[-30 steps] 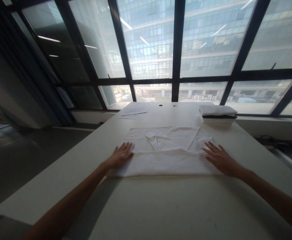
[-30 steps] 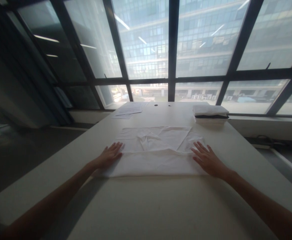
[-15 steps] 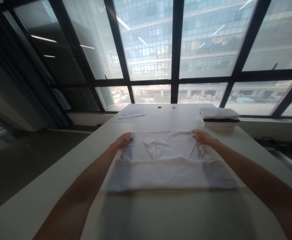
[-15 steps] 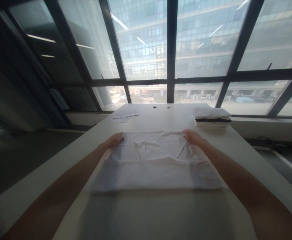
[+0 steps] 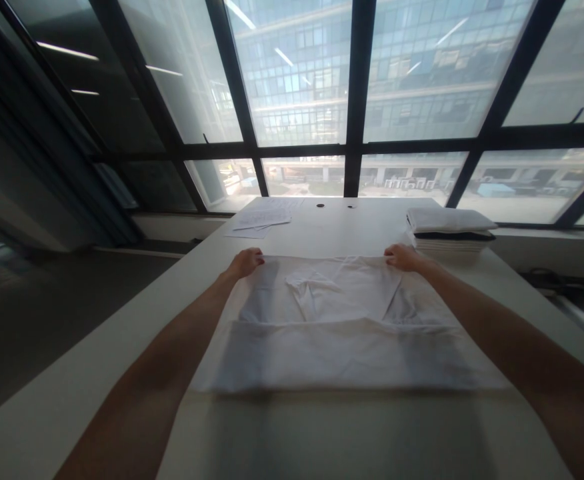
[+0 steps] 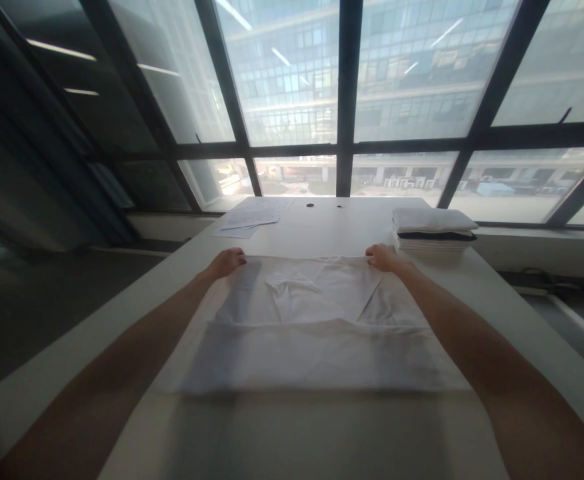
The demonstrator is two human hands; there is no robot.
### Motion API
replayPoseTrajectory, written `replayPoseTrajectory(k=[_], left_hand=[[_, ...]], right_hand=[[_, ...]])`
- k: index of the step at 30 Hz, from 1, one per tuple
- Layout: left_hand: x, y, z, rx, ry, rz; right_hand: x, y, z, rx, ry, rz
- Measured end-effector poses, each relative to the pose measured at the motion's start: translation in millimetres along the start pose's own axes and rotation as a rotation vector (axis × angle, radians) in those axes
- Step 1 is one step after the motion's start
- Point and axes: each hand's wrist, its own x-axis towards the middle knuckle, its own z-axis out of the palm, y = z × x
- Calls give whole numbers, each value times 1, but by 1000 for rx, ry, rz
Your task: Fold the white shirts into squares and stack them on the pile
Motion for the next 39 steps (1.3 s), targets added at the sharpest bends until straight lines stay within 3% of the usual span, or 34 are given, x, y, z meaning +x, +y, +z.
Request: replayPoseTrajectory(k=[10,16,20,26,31,39], left_hand=[[-72,18,-49,-77,307,24],[-135,30,-65,-107,336,133],[-180,36,-63,-89,289,225],[-230,38,-41,8,93,283],[-242,40,-37,59,41,298],[-244,67,-63,144,-161,349]], right_hand=[[-67,-8,-34,104,295,-59],[-120,-19,-33,138,393,-154],[-151,-26,-18,94,361,-187],[-177,-31,11,16,309,-202],[-183,-29,20,-19,323,-189],[-186,-36,14,-23,365,-160]])
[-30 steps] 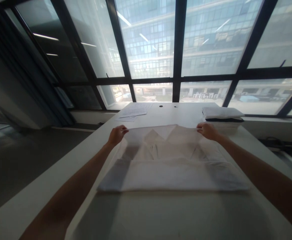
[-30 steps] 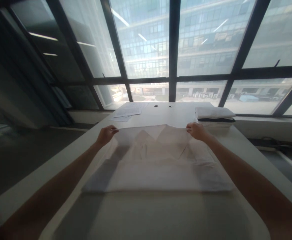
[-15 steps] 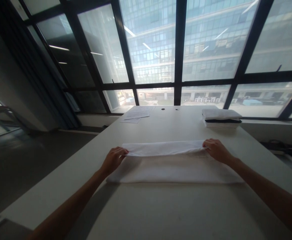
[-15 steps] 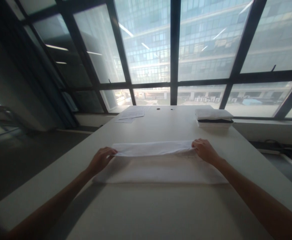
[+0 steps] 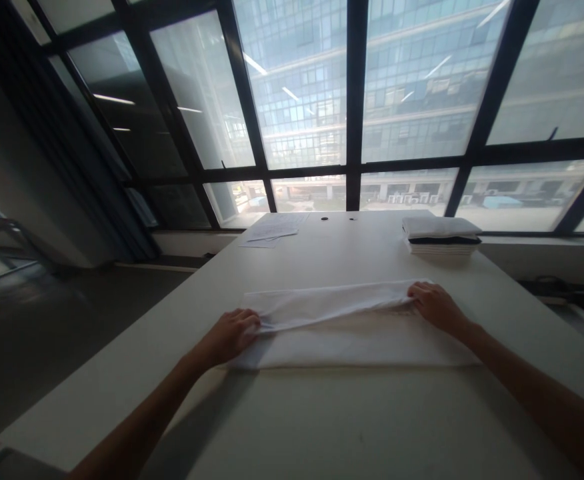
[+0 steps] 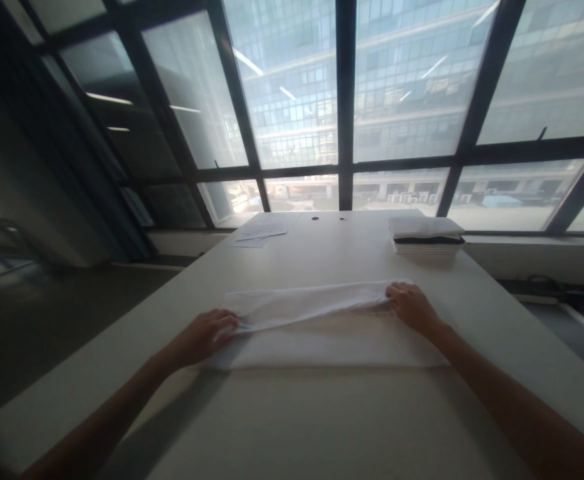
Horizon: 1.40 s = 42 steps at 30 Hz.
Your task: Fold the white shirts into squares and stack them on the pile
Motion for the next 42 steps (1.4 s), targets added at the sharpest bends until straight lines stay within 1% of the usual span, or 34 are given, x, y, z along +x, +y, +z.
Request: replayPoseTrajectory(k=[2,4,7,9,11,13,15,17,20,23,26,29,31,34,38,42], left_hand=[[8,16,-2,-5,5,36],[22,36,4,-26,22,79],[53,63,24,-75,36,184],[74,74,38,-103,55,246],[92,78,50,-122,67,292],[104,76,59,-133,47,327],[108,73,63,-145,19,334],[109,71,64,-155,-7,322],[111,77,59,-135,-38,319],[121,94,58,-110,-51,353],[134,113,65,-109,-37,362],[139,120,73,-108,-36,338],[134,114,73,-86,-42,328],[114,90,64,-41,-61,281],[70,38,49,14,-94,115],[29,-18,46,45,-61,5]], right_hand=[[2,-1,-3,4,10,16],[3,0,-2,22,-2,8],[1,3,6,72,-44,-53],[-1,5,13,102,-99,-81],[-3,8,18,124,-171,-85],[-4,11,21,147,-226,-89],[-4,13,21,166,-250,-98],[-4,11,19,177,-246,-96],[0,-6,15,217,-205,-102],[5,-36,13,321,-169,-187],[7,-64,16,400,-191,-284],[2,-75,20,423,-216,-303],[-2,-74,22,421,-205,-287],[-5,-70,24,421,-181,-273],[-3,-68,28,407,-156,-257],[3,-53,33,336,-168,-210]])
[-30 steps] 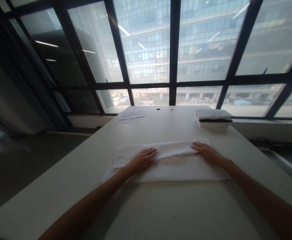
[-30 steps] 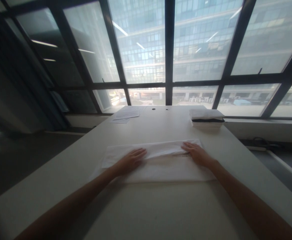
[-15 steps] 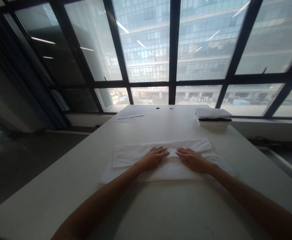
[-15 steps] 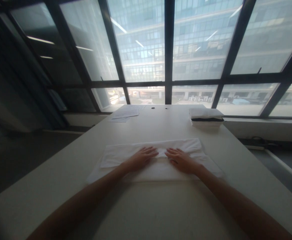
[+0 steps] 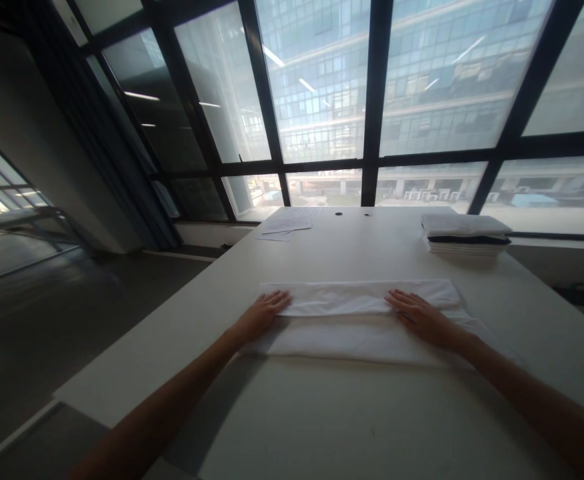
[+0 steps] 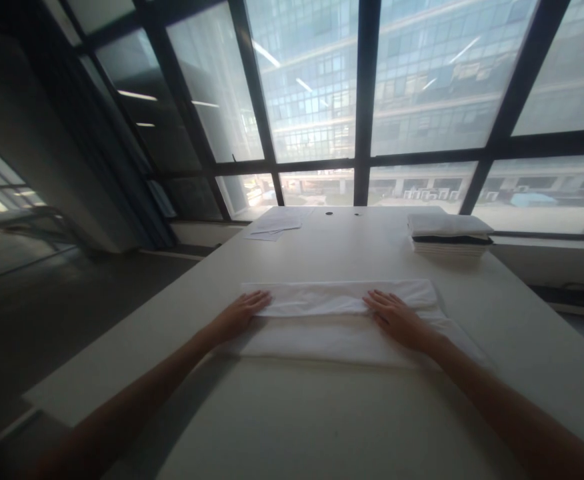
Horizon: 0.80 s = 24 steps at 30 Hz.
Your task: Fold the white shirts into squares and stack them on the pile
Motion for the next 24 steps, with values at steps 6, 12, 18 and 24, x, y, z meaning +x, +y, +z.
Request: replayPoseTrajectory(k=[6,12,18,24], left_hand=[[-2,-31,-1,22,67,7],[14,-34,-9,55,136,24],[22,-47,-26,-108,155,-83],[77,-67,-67,-220,181,-200]], right_hand=[[-4,34,-6,-111,-94,100],[-2,34,-8,-156,-84,91],[19,33,-31,-63,90,149],[86,50,-71,-33,131,245]])
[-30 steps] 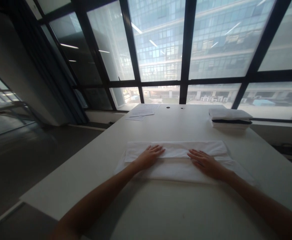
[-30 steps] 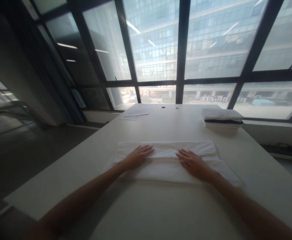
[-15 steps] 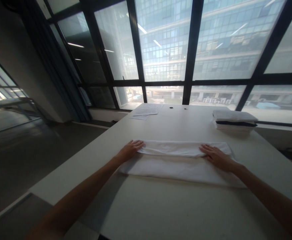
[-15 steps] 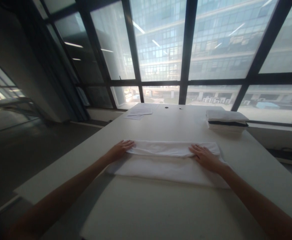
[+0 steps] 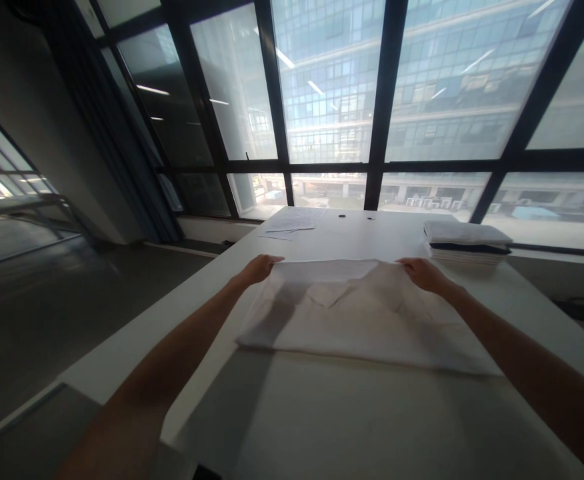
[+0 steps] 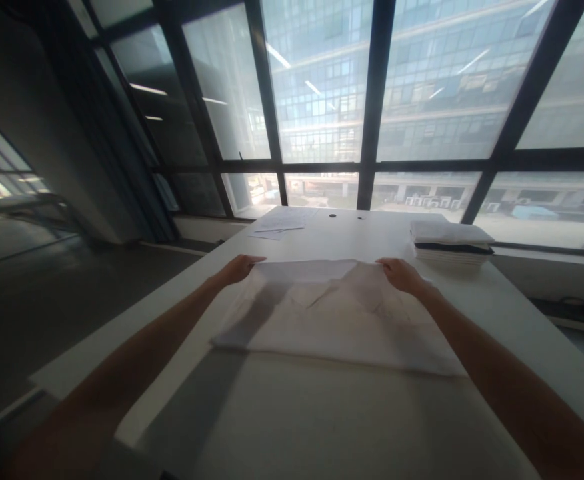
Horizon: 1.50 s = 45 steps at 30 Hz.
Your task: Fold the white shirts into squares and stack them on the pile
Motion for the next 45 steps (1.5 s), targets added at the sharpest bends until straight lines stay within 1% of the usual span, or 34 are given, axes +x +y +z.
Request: replayPoseTrajectory(k=[3,6,9,12,14,17,19,22,24,27,29,31,32,33,34,36,37,38,39,41,43,45], left_hand=[[24,0,-5,-20,-20,-14],[27,-3,-1,-46,-13,11],[9,-8,7,-71,-1,70],[-23,-13,13,-86,2,159],[-46,-16,18,-71,-13,207],[-75,-18,28,-12,-66,227],[-89,-18,36,44,-106,222],[-100,-18,43,107,-174,222],[-103,-18,42,149,-231,205],[-104,-12,33,244,-342,117],[-98,7,29,243,-401,115],[-83,43,32,161,-401,214],[-72,67,38,111,-362,282],[-59,94,47,68,-316,330],[-46,120,58,37,-269,349],[-19,168,85,-1,-186,349],[-9,186,99,-9,-164,343],[-1,199,113,-3,-162,333],[5,207,126,11,-168,323],[8,210,145,41,-178,315],[6,202,154,64,-181,327],[4,194,157,77,-187,338]], right_hand=[[24,0,-4,15,-9,-11],[24,-1,-1,30,-13,-26],[1,-2,3,82,-23,-77],[-35,-2,6,109,-10,-155],[-58,-2,10,96,-9,-198],[-83,-1,19,45,-50,-232],[-93,-2,25,17,-86,-245],[-100,-4,32,7,-113,-239],[-102,-4,32,12,-122,-240],[-101,-3,30,40,-164,-258],[-92,-4,31,74,-146,-232],[-74,-13,38,106,-63,-167],[-62,-21,45,116,-17,-135],[-50,-31,53,114,14,-105],[-37,-44,63,104,14,-86],[-18,-71,85,68,-70,-50],[-12,-84,95,49,-124,-6],[-8,-94,104,31,-169,43],[-7,-100,111,15,-203,73],[-10,-100,116,-6,-255,57],[-17,-84,111,-18,-294,34],[-25,-55,97,-49,-305,68]])
